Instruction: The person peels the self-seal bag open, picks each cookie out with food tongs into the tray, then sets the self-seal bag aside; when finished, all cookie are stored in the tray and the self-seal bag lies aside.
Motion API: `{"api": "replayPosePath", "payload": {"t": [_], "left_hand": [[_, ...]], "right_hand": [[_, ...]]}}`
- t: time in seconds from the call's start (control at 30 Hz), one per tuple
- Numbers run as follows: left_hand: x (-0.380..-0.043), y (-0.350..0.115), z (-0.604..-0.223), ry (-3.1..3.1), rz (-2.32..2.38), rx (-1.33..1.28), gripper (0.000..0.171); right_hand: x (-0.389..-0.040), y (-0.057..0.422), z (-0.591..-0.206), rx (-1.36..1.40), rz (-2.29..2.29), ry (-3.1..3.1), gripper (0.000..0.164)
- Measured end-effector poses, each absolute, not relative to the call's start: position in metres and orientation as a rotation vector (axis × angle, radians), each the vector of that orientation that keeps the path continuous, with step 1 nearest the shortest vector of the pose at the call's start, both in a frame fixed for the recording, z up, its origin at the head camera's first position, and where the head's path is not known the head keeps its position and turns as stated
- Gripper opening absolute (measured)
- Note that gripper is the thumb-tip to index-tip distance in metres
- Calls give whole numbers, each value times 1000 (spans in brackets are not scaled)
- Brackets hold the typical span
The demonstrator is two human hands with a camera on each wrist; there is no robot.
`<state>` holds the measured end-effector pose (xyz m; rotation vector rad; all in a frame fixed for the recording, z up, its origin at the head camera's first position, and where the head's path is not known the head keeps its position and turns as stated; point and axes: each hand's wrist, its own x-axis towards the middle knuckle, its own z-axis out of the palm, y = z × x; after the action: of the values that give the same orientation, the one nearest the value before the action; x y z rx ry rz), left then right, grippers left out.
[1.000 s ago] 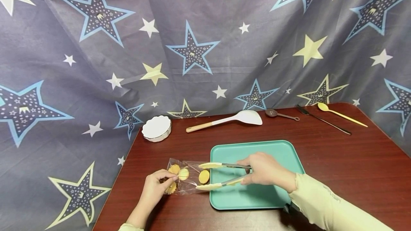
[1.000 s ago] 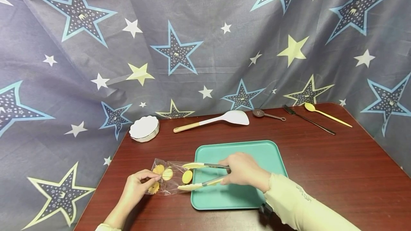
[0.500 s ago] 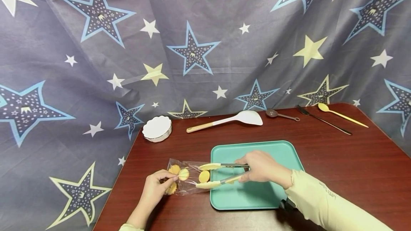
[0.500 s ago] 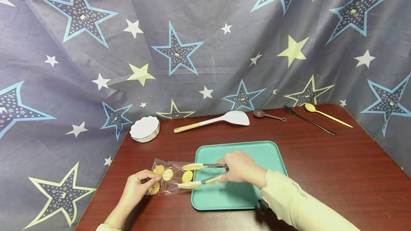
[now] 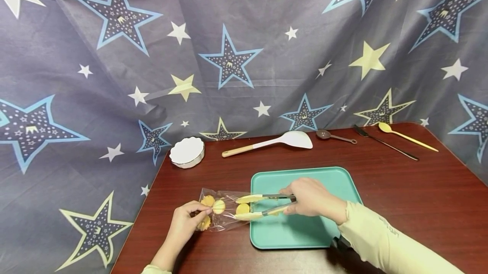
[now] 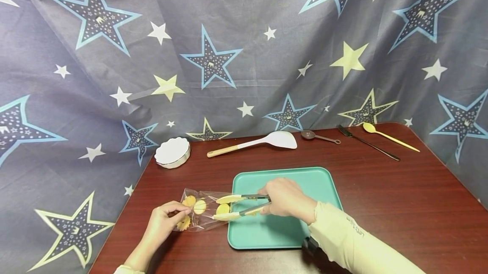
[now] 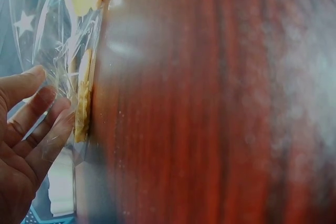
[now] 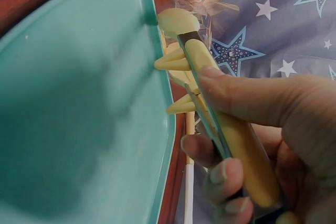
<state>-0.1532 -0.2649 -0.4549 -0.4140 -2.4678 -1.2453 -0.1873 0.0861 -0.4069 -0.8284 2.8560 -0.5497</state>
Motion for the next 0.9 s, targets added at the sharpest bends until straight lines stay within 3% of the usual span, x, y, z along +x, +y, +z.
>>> {"api": "replayPosePath", "payload": {"t": [0.43,0.9], "left_hand": [[-154,-265,-455,-2480,-1242,-404,9],[-153,-265,-454,-2479,-1262,-388,10]], "right_hand": [[-188,97,-404,-830,-653,2844,49],[-186,144,-392,-932,-793,2801,52]]}}
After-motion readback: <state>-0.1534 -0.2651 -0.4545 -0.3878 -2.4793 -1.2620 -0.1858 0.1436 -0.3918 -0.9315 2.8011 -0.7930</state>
